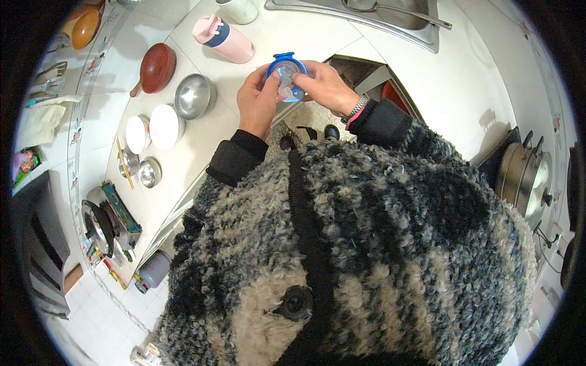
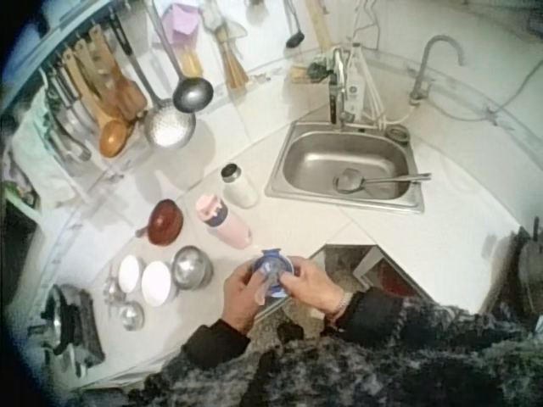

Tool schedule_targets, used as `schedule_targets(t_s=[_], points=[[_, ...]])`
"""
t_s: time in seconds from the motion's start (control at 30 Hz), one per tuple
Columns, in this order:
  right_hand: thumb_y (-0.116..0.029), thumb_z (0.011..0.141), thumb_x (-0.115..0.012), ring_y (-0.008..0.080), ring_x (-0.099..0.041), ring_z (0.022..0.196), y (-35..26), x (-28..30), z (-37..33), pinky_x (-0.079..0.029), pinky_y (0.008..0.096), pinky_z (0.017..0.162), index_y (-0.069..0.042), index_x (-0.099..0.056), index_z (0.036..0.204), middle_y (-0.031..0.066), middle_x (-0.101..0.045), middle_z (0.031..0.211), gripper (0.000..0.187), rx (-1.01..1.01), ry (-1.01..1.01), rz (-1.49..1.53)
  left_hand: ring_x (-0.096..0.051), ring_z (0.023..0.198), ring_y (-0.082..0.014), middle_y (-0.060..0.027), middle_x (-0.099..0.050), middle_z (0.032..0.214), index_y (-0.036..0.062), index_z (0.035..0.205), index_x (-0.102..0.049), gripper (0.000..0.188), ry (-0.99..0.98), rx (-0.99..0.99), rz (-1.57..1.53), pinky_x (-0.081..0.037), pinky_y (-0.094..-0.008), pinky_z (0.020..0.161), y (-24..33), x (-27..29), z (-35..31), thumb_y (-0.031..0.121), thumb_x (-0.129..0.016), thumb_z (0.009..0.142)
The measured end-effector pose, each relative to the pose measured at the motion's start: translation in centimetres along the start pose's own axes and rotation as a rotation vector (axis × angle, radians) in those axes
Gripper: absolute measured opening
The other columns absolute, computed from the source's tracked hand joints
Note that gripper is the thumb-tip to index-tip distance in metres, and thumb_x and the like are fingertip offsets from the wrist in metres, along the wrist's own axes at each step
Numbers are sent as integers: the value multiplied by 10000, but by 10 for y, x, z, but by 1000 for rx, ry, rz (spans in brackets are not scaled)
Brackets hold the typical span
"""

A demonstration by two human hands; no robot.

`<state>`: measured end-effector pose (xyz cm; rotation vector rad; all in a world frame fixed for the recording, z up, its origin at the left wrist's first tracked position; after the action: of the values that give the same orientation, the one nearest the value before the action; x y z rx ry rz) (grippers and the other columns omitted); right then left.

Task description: The person walks from a living area into the kitchen carrying two bottles. They open the blue bottle, rinse its lid and straw under the tap, then repeatedly insert and remove the straw and lid, testing the fit. They also open a pink bottle, remove its lid, and place it in the sink before returning to the blue bottle.

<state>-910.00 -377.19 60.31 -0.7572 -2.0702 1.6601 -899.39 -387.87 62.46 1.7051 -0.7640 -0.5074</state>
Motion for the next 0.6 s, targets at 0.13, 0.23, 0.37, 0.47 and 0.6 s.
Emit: schedule_targets(t_s=[0.13, 0.23, 0.37, 0.47, 0.6], points=[[-302, 861, -637, 144, -648, 765, -9, -11, -1, -538, 292, 676, 30, -637, 1222, 106, -708, 910, 491, 57, -9, 72, -642, 879, -116, -81, -653, 1066, -34, 1305, -547, 388, -58, -3, -20, -577, -241, 670, 7, 9, 10, 153, -613, 972], [-333, 875, -642, 166, -683, 765, -19, -3, 3, -558, 299, 670, 8, -624, 1259, 129, -718, 944, 514, 164, 98, -77, -646, 912, -126, -101, -653, 1089, -38, 1318, -535, 401, -224, -83, 15, -580, -239, 663, 9, 3, 18, 164, -604, 979], [-325, 900, -629, 192, -704, 737, 27, -18, 18, -584, 317, 612, 26, -652, 1192, 141, -718, 918, 457, -67, 78, -152, -676, 973, -193, -184, -668, 1141, -85, 1357, -483, 554, -288, 90, 206, -587, -292, 731, -41, 18, 30, 260, -635, 951], [-329, 921, -613, 187, -702, 707, 53, -40, 37, -594, 321, 562, 31, -662, 1164, 134, -715, 904, 437, -131, 65, -170, -684, 1004, -251, -232, -663, 1165, -116, 1361, -466, 619, -224, 27, 389, -560, -331, 836, -55, 53, 47, 280, -656, 925], [-342, 946, -594, 180, -701, 696, 69, -70, 59, -596, 317, 564, 36, -649, 1186, 126, -711, 879, 451, -163, 21, -228, -688, 999, -255, -240, -668, 1165, -117, 1329, -508, 589, -278, -39, 455, -544, -339, 850, -53, 93, 47, 277, -652, 914]])
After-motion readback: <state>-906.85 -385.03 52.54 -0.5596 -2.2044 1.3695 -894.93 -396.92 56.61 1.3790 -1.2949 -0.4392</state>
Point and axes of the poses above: each hand's wrist, its own z-axis towards the middle knuckle, its own x-axis out of the back of the hand, y = z × x, the point moved 10 cm from there along z, towards the middle knuckle
